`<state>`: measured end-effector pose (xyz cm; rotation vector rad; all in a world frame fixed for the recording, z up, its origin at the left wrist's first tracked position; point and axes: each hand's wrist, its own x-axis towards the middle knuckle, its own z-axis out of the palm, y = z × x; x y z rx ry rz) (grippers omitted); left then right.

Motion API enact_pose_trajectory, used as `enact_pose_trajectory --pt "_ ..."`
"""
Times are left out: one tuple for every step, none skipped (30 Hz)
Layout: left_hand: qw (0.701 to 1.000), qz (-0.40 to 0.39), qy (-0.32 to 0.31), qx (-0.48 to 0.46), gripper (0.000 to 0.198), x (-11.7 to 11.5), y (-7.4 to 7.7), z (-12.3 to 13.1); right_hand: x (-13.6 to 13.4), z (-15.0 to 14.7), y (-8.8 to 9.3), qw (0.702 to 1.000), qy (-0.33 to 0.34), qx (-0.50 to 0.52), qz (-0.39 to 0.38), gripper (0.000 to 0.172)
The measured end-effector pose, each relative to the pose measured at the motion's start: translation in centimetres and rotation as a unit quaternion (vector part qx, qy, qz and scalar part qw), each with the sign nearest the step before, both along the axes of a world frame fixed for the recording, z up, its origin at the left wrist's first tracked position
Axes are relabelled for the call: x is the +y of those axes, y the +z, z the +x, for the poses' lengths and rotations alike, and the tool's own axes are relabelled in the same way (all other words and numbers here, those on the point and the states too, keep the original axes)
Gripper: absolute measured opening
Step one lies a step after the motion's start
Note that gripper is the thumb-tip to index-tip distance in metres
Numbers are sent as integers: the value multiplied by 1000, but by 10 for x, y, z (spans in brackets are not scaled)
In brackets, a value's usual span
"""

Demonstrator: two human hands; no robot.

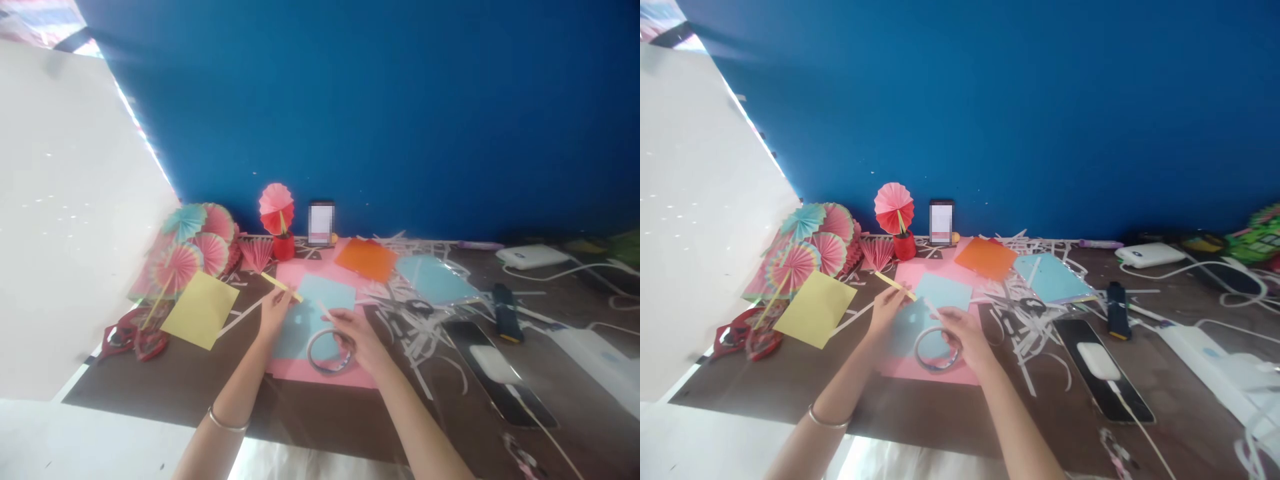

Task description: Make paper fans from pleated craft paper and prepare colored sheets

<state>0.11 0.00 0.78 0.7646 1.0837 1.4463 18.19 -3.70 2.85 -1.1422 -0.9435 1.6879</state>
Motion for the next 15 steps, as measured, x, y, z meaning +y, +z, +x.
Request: enact_pose_trajectory --pt "1000 8 -6 5 47 -2 1 1 0 1 1 1000 2 15 -4 27" --pt "1000 15 -12 7 50 -3 2 2 -1 1 2 999 1 30 -8 26" --pt "1000 17 -17 4 52 -4 2 3 -1 2 3 999 -4 46 -12 26" --pt "1000 13 -22 -3 52 -4 2 3 -1 2 3 998 -11 61 -16 25" --pt "1000 5 -25 -10 48 -4 2 4 -1 3 4 997 -17 76 -19 24" --pt "999 -5 -28 -16 42 -4 2 4 -1 3 4 995 -22 93 -21 24" --pt "999 -12 -30 -20 38 -4 2 4 0 3 4 994 -23 109 -20 23" --pt "999 -17 -31 -21 35 -3 1 5 0 4 3 992 -23 123 -18 22" --pt "999 -17 -30 -20 34 -2 1 5 0 4 3 991 -22 134 -14 21" --pt "999 -13 -27 -19 33 -2 1 5 1 5 2 990 -23 142 -7 20" --pt "1000 -6 -24 -15 34 -1 1 4 1 5 2 989 -27 145 0 20" --pt "1000 1 -23 -9 36 -1 1 4 2 6 1 989 -29 145 7 21" --pt "1000 9 -23 -1 40 -1 1 4 2 7 1 989 -31 141 13 22" --pt "1000 15 -24 5 44 -1 1 3 2 8 1 990 -32 134 20 23" --pt "999 19 -26 8 47 -1 1 3 2 8 2 992 -32 123 27 25"
